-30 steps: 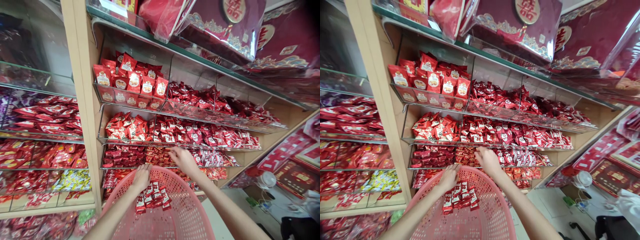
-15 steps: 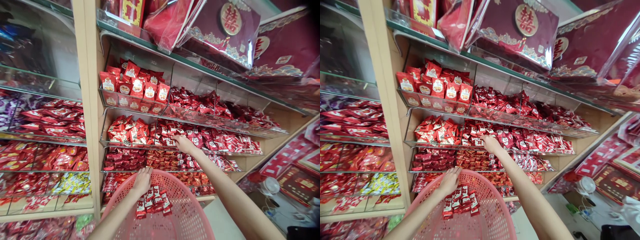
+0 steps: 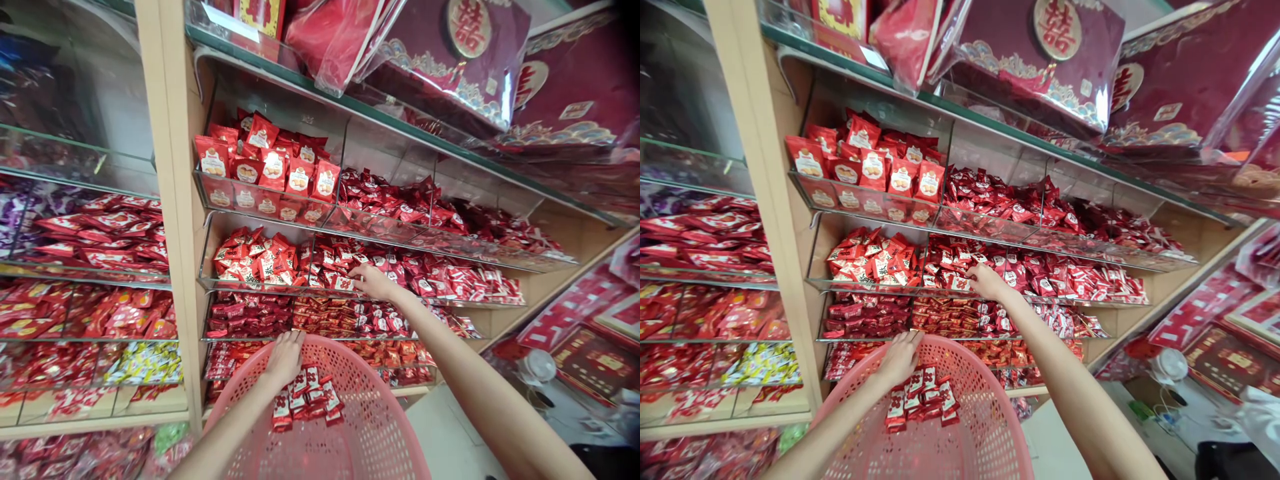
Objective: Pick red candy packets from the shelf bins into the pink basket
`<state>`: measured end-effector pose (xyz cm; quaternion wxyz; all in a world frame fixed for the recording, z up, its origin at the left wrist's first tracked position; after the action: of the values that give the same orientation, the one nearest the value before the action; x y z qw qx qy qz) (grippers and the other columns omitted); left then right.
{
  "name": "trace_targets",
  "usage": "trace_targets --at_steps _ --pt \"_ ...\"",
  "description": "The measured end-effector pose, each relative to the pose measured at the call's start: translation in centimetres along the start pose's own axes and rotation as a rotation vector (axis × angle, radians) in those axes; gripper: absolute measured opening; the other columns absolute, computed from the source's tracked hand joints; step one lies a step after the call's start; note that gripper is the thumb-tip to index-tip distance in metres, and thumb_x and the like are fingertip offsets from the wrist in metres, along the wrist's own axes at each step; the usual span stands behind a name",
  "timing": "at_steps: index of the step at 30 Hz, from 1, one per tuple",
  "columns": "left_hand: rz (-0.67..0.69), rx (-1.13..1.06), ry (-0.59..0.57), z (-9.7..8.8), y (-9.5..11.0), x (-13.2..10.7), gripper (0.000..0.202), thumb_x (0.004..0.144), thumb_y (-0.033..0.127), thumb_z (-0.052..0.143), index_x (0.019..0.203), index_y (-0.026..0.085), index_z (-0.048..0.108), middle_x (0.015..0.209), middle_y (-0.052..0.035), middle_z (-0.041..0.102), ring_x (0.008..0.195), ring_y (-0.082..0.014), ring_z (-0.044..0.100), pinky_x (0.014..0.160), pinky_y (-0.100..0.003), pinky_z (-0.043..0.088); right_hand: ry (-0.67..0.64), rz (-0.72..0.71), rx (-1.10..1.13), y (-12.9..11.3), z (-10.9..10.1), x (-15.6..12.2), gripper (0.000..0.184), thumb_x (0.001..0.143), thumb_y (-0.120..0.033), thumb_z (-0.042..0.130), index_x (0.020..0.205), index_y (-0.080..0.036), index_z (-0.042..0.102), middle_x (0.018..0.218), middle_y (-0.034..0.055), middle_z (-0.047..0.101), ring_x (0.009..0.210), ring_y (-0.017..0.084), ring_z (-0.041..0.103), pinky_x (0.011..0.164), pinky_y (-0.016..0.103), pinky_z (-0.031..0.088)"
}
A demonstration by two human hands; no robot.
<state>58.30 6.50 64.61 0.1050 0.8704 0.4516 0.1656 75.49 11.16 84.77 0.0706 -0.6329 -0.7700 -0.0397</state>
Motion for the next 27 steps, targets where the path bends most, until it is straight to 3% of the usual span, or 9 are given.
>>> trace_targets --at_steps 2,7,11,17,22,25,27 --pt "0.002 0.005 0.005 0.0 0.0 0.0 0.053 0.076 0.012 0.041 0.129 0.015 0.043 0.122 -0.0096 0.053 0.110 -0.0230 0.045 0.098 -0.036 0.031 -0.008 0.020 0.026 0.4 0.0 -0.2 0.026 0.075 -0.014 0.055 0.100 -0.014 0.065 0.098 0.0085 0.064 0.086 0.016 0.058 0.080 0.025 0.041" --pt "0.012 0.024 0.005 -0.1 0.1 0.0 0.053 0.075 0.012 0.042 0.129 0.014 0.043 0.119 -0.0100 0.053 0.108 -0.0229 0.045 0.097 -0.035 0.032 -0.027 0.036 0.091 0.8 0.2 -0.9 0.011 0.072 -0.017 0.057 0.079 -0.014 0.065 0.067 -0.0008 0.060 0.063 0.011 0.051 0.061 0.021 0.039" --pt "0.014 0.043 0.004 -0.2 0.2 -0.1 0.052 0.076 0.012 0.042 0.128 0.014 0.044 0.118 -0.0096 0.054 0.107 -0.0229 0.046 0.096 -0.035 0.033 0.043 0.017 0.263 0.8 -0.5 -1.4 0.011 0.072 -0.025 0.059 0.070 -0.014 0.061 0.059 -0.0037 0.053 0.056 0.009 0.046 0.056 0.020 0.035" --pt "0.000 0.035 -0.009 -0.2 0.3 -0.1 0.051 0.078 0.012 0.040 0.129 0.015 0.042 0.122 -0.0105 0.052 0.110 -0.0222 0.045 0.097 -0.035 0.032 0.263 -0.049 0.432 -0.2 -4.0 -3.1 0.028 0.075 -0.041 0.058 0.064 -0.015 0.057 0.057 -0.0028 0.050 0.054 0.009 0.041 0.054 0.023 0.033" --pt "0.005 0.033 0.004 -0.1 0.3 -0.1 0.050 0.079 0.012 0.039 0.129 0.015 0.042 0.124 -0.0101 0.052 0.111 -0.0220 0.046 0.098 -0.035 0.031 0.413 -0.067 0.541 -2.2 -6.6 -6.3 0.028 0.077 -0.045 0.058 0.073 -0.016 0.060 0.069 0.0006 0.056 0.063 0.012 0.047 0.060 0.026 0.037" --pt "-0.002 0.033 -0.002 -0.1 0.3 0.0 0.050 0.079 0.013 0.039 0.130 0.015 0.042 0.124 -0.0102 0.052 0.111 -0.0225 0.046 0.098 -0.036 0.031 0.332 -0.130 0.638 -3.9 -5.2 -8.1 0.026 0.080 -0.043 0.057 0.075 -0.018 0.059 0.082 0.0031 0.058 0.074 0.013 0.052 0.068 0.027 0.041" --pt "-0.009 0.031 -0.009 -0.1 0.3 0.0 0.051 0.079 0.013 0.040 0.130 0.015 0.043 0.124 -0.0105 0.052 0.111 -0.0227 0.046 0.098 -0.036 0.032 0.156 -0.153 0.722 -4.8 -2.2 -9.0 0.024 0.081 -0.042 0.055 0.077 -0.018 0.059 0.087 0.0039 0.058 0.076 0.013 0.053 0.068 0.027 0.043"
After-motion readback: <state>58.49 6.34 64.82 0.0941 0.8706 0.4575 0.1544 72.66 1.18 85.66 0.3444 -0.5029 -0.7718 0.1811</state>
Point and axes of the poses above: each hand's wrist, its own x-axis towards the middle knuckle, its own z-axis out of the palm, y = z × x, the point moved 8 cm from there along x, towards the middle knuckle
